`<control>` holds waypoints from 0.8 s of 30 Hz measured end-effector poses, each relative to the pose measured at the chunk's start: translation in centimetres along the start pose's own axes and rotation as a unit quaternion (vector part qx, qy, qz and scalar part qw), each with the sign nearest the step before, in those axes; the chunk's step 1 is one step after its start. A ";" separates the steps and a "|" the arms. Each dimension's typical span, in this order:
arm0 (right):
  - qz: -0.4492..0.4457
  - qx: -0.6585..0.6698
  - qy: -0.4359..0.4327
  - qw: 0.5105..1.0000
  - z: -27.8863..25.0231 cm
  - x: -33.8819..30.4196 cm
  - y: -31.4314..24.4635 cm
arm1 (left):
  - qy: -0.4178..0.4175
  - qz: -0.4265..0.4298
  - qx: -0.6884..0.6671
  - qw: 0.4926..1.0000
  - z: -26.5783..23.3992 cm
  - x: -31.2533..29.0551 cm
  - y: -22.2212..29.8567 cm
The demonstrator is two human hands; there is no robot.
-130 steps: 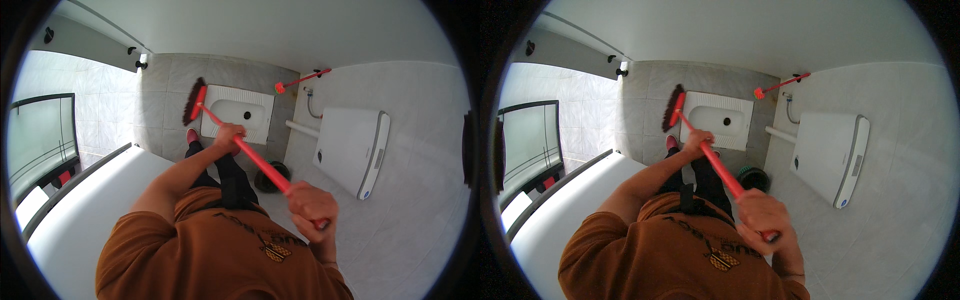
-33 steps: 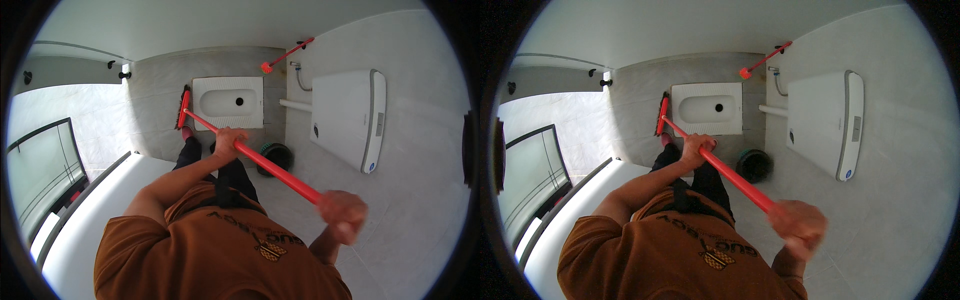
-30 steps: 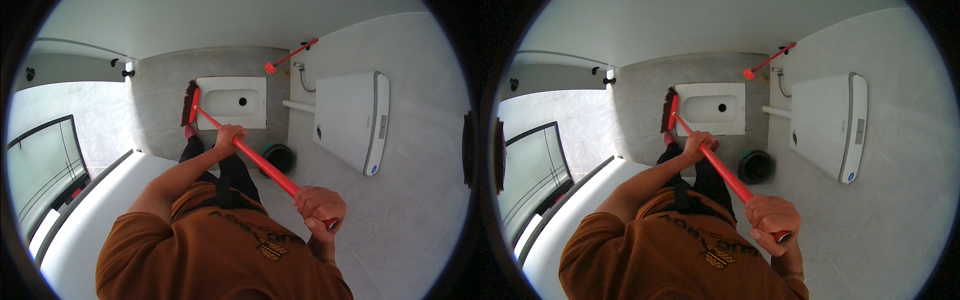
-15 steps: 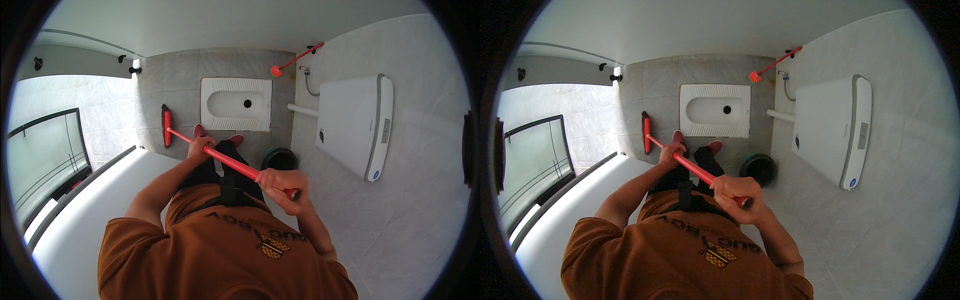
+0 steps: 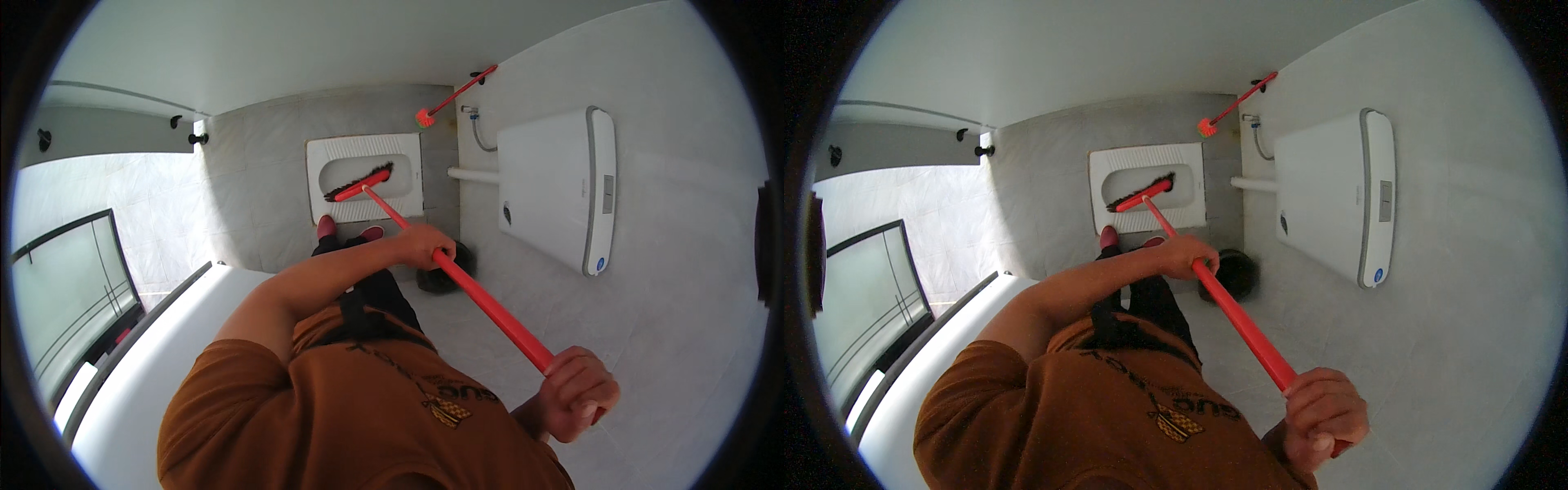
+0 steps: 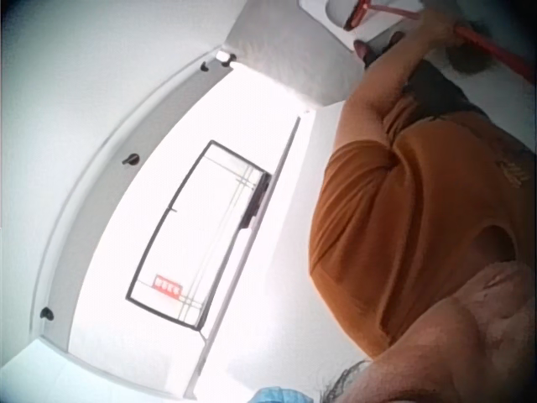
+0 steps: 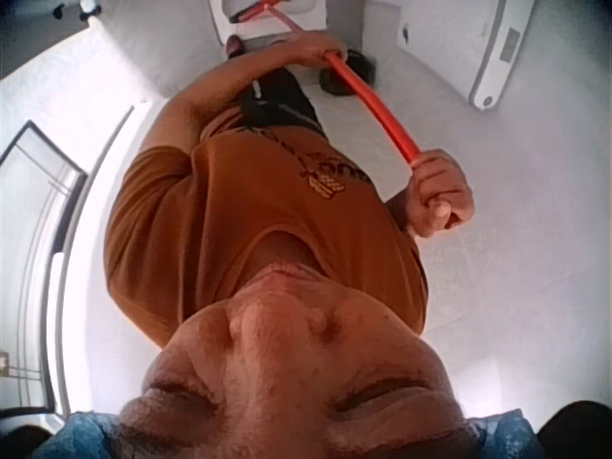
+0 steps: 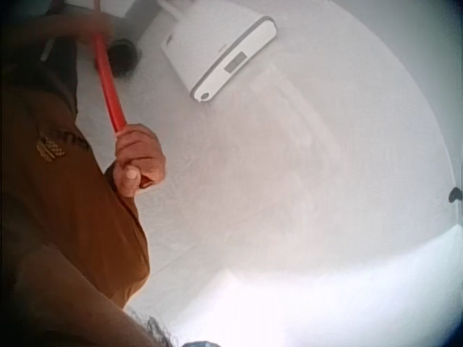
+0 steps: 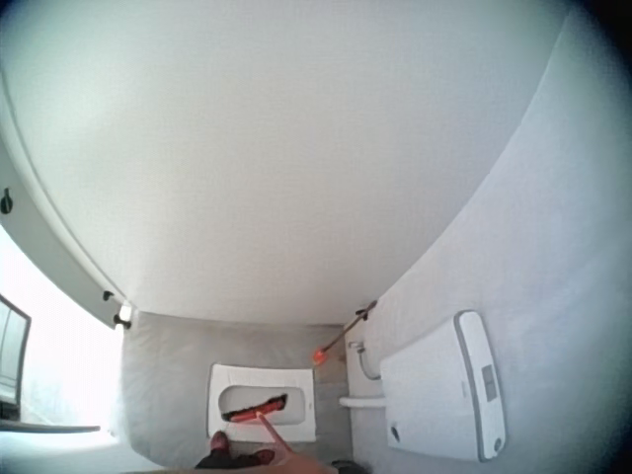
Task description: The person pours liquid from a white bottle into a squat toilet and then uses a red broom to scrub the toilet bowl and the surrounding floor area. The person also briefly handles a large metal basin and a toilet flush handle during the cleaning process.
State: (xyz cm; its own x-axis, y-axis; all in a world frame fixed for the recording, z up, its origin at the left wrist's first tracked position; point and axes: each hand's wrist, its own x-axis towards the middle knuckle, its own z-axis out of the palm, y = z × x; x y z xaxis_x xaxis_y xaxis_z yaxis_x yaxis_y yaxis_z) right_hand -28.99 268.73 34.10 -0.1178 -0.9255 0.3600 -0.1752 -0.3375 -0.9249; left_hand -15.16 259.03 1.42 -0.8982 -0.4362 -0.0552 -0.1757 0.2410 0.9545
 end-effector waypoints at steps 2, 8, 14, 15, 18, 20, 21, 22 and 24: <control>0.002 0.006 0.048 0.999 1.0 -1.0 1.2 | -0.004 0.009 -0.006 1.000 -0.4 1.1 -1.1; 0.143 -0.035 -0.176 0.973 1.7 -2.7 12.4 | 0.143 0.078 -0.005 0.987 -0.3 1.3 -1.8; 0.104 -0.512 0.029 0.852 -14.0 5.2 19.8 | 0.201 -0.066 -0.092 0.973 -3.7 -2.3 -1.4; 0.081 -0.570 0.057 0.816 -16.7 5.8 21.6 | 0.216 -0.069 -0.098 0.969 -3.7 -2.4 -2.1; 0.160 -0.622 0.076 0.763 -19.9 7.5 25.0 | 0.258 -0.019 -0.080 0.963 -4.5 -2.6 -2.5; 0.194 -0.638 0.064 0.742 -19.7 8.7 24.7 | 0.295 0.014 -0.080 0.952 -4.9 -3.1 -3.2; 0.216 -0.645 0.054 0.731 -19.1 9.0 24.5 | 0.289 -0.016 -0.080 0.954 -5.3 -3.5 -2.8; 0.213 -0.655 0.051 0.723 -18.7 9.1 24.5 | 0.283 -0.046 -0.081 0.955 -5.9 -3.9 -2.2; 0.205 -0.676 0.043 0.707 -18.8 9.1 24.4 | 0.279 -0.061 -0.084 0.955 -6.4 -4.2 -2.0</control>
State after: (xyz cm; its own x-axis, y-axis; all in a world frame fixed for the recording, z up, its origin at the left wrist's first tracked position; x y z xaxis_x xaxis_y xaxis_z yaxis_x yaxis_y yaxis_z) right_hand -52.68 255.26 17.12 -0.4780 -0.8643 0.1563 -0.8760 0.4822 -0.0125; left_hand -8.46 254.81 1.63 -0.5125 -0.8573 -0.0497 -0.1561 0.0361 0.9871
